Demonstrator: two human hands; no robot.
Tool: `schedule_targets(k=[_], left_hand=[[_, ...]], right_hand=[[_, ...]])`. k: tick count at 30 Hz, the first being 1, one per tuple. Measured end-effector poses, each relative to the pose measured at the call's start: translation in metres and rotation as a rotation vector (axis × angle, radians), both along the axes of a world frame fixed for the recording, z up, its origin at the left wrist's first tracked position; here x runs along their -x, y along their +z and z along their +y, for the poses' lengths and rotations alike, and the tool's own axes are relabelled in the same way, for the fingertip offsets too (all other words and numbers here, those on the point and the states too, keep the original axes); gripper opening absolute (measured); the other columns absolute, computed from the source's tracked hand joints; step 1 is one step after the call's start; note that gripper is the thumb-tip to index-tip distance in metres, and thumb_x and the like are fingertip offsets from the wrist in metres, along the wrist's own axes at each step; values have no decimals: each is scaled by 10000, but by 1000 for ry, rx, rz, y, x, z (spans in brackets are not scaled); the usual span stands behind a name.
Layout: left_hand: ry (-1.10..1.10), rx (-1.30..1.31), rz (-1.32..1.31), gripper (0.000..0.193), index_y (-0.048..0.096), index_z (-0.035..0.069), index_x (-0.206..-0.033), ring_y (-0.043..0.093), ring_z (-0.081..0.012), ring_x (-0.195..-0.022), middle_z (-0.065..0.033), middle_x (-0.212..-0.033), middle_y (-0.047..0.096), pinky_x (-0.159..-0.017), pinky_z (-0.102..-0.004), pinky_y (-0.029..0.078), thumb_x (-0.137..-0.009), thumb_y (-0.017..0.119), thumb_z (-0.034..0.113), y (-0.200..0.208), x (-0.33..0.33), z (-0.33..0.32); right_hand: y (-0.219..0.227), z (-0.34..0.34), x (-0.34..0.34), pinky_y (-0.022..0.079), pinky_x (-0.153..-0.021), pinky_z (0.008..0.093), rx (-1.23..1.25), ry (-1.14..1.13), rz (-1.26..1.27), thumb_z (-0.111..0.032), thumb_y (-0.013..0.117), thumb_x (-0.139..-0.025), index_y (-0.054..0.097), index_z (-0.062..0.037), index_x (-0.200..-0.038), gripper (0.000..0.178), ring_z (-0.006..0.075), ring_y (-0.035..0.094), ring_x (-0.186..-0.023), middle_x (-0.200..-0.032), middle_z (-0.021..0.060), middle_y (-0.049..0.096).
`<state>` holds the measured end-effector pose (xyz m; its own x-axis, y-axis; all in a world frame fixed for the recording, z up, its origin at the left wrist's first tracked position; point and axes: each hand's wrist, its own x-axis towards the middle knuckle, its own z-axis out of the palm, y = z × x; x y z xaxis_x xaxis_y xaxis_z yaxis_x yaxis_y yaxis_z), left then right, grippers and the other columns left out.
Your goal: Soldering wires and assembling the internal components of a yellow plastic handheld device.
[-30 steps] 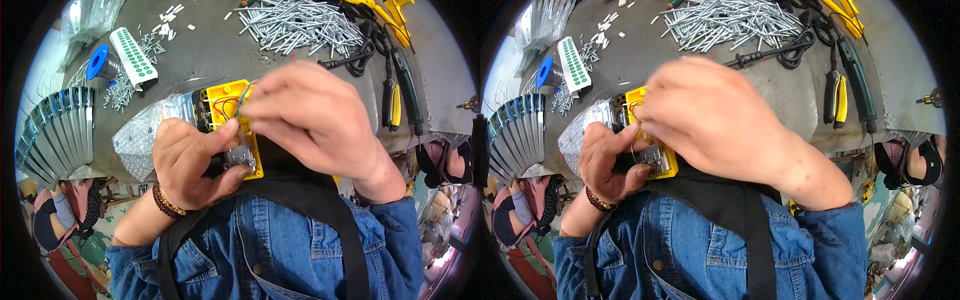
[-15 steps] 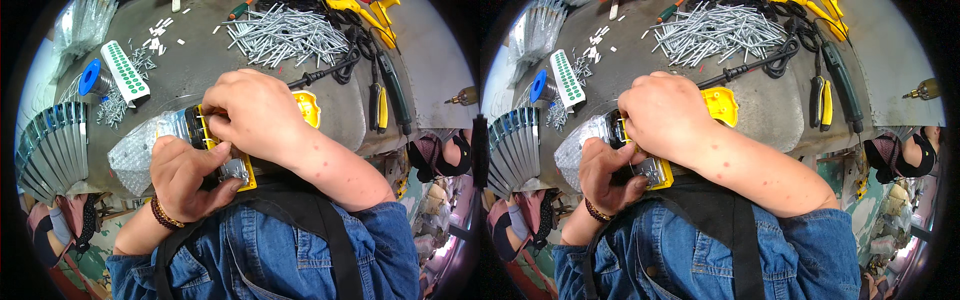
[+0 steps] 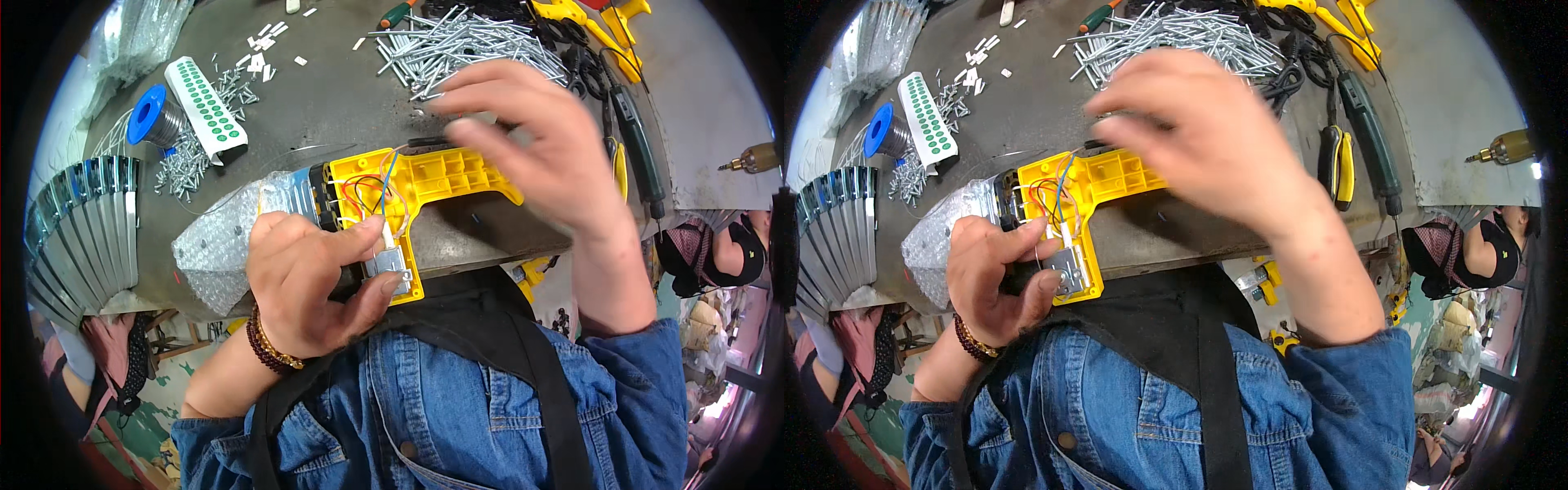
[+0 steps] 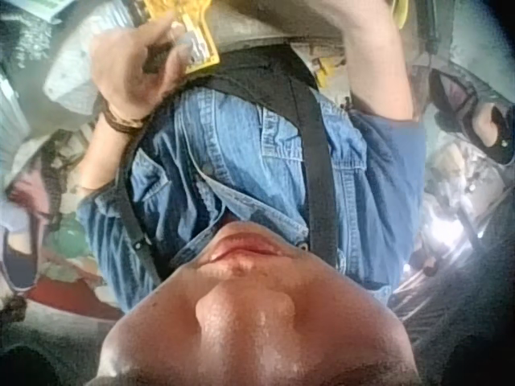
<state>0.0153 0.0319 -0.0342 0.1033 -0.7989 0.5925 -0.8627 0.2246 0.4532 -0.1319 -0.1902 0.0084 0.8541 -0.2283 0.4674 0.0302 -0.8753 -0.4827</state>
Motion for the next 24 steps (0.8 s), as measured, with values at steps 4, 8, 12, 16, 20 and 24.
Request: schedule_targets(k=[4, 8, 12, 16, 20, 24], left_hand=[[8, -13, -24, 378, 696, 95, -1024, 504, -182, -617, 53, -772, 654, -654, -344, 378, -674, 819, 169, 1, 0, -6], [37, -18, -52, 359, 695, 104, -1019, 506, -182, -617, 54, -769, 652, -652, -343, 378, -681, 807, 148, 2, 3, -7], [39, -18, -87, 315, 696, 94, -1003, 519, -204, -624, 19, -763, 651, -642, -353, 382, -703, 785, 129, 3, 6, -9], [50, -22, -114, 253, 710, 61, -953, 531, -229, -624, -18, -734, 634, -627, -360, 383, -715, 768, 122, 5, 5, -9], [119, -43, -257, 267, 726, 111, -935, 576, -284, -864, -108, -1019, 652, -778, -411, 419, -677, 765, 166, 18, 4, -7], [60, -47, -281, 363, 705, 106, -1053, 521, -398, -1221, -198, -1335, 571, -1000, -492, 387, -702, 749, 187, 18, -3, -16]], right_hand=[[2, -19, 38, 511, -825, 374, 105, -70, 69, -151, 728, -837, 717, -75, -995, 175, 284, 642, -940, -981, 89, 682], [-1, -24, 54, 490, -870, 390, 160, -44, 174, -123, 735, -820, 708, -79, -1026, 212, 298, 619, -1003, -1035, 92, 669], [-4, -48, 61, 471, -898, 384, 237, -161, 79, -130, 727, -811, 701, -85, -1046, 240, 280, 603, -1028, -1061, 78, 664], [-17, -62, 58, 431, -920, 376, 435, -183, 241, -146, 736, -789, 705, -111, -983, 200, 240, 580, -1036, -992, 29, 637], [-13, -65, 57, 438, -896, 373, 415, -161, 154, -141, 755, -775, 708, -115, -969, 202, 240, 594, -979, -947, 22, 649], [-13, -51, 69, 455, -816, 357, 239, 60, 93, -128, 791, -720, 718, -128, -946, 237, 229, 619, -849, -846, 14, 649]])
